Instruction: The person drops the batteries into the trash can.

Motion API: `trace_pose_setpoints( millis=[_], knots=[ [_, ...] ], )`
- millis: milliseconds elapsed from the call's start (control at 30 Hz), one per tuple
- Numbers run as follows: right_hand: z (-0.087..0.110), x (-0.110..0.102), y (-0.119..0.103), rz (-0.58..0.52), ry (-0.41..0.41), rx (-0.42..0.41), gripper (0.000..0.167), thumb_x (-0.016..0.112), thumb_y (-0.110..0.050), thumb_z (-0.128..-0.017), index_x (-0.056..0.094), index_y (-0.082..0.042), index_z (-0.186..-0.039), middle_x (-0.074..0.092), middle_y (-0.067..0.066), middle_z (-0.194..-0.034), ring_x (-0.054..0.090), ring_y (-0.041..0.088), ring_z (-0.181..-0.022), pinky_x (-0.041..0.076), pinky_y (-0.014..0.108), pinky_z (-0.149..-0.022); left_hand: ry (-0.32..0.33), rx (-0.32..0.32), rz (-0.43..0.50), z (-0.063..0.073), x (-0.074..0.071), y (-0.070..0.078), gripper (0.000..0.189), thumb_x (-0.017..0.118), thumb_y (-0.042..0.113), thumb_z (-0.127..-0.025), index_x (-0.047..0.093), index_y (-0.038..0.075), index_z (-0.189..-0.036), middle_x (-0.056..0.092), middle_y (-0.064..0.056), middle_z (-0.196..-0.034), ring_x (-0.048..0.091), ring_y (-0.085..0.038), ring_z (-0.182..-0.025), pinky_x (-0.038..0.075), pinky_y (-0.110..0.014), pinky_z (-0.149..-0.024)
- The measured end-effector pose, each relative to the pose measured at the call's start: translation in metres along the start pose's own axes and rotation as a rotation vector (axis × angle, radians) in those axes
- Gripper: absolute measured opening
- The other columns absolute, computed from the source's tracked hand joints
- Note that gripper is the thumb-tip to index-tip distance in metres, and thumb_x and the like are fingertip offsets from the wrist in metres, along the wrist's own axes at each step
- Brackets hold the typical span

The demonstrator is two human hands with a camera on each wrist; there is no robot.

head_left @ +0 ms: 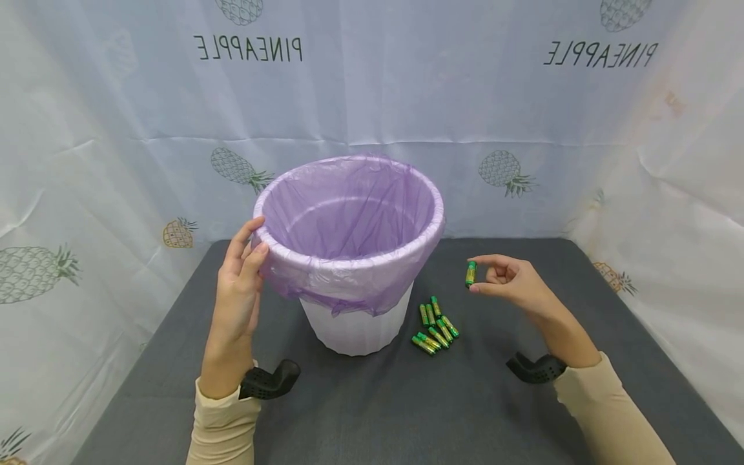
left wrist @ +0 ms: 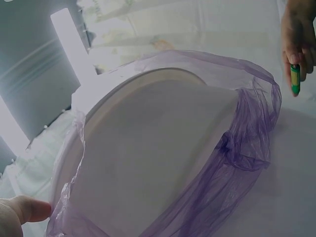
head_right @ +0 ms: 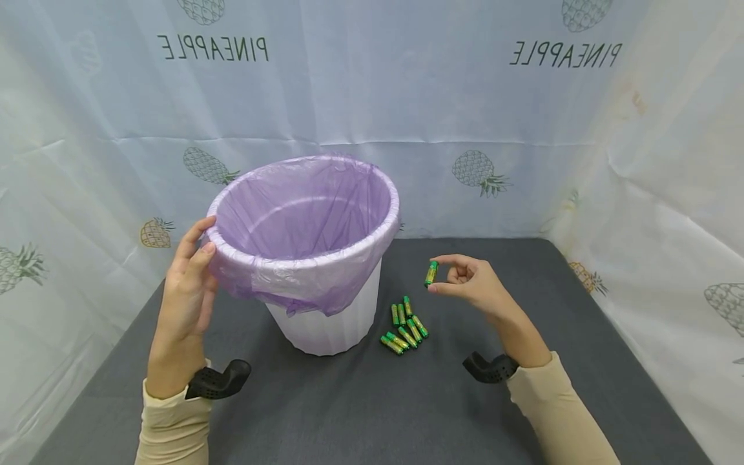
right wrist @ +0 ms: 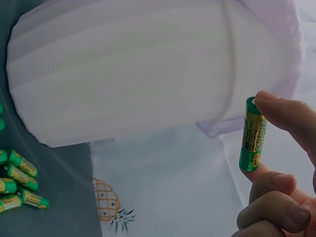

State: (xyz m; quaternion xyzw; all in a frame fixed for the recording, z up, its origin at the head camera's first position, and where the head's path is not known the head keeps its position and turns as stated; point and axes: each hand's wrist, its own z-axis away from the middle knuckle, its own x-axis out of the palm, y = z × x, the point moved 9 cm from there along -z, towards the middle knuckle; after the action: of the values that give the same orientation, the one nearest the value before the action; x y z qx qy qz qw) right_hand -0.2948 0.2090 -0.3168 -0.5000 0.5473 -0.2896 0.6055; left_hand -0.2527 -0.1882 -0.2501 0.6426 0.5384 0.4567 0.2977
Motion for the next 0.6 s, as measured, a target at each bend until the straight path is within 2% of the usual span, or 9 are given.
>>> trace_pose_setpoints(
  millis=[267,600],
  knots=[
    [-0.003,-0.002,-0.02,-0.027,0.004,-0.065,0.036,0.069,-0.004,-0.085,0.061,-0.016,-0.118,0.04,-0.013,-0.064,0.033,0.006,-0.056,0.033,0.029,-0.055,-0.003,-0.005,-0.005,0.0,0.0,0.0,0.038,0.045,0.008,-0.098,0.049,0.02,-0.134,0.059,0.004,-0.108,0.055,-0.004,-0.092,0.045,-0.02,-0.083],
    [-0.009,-0.003,-0.043,-0.063,-0.002,-0.118,0.037,0.069,-0.001,-0.085,0.062,-0.015,-0.119,0.041,-0.013,-0.064,0.033,0.007,-0.056,0.03,0.031,-0.055,0.0,0.004,-0.001,0.0,0.0,0.0,0.038,0.044,0.008,-0.098,0.049,0.019,-0.134,0.059,0.004,-0.111,0.056,-0.004,-0.094,0.045,-0.019,-0.085]
  ],
)
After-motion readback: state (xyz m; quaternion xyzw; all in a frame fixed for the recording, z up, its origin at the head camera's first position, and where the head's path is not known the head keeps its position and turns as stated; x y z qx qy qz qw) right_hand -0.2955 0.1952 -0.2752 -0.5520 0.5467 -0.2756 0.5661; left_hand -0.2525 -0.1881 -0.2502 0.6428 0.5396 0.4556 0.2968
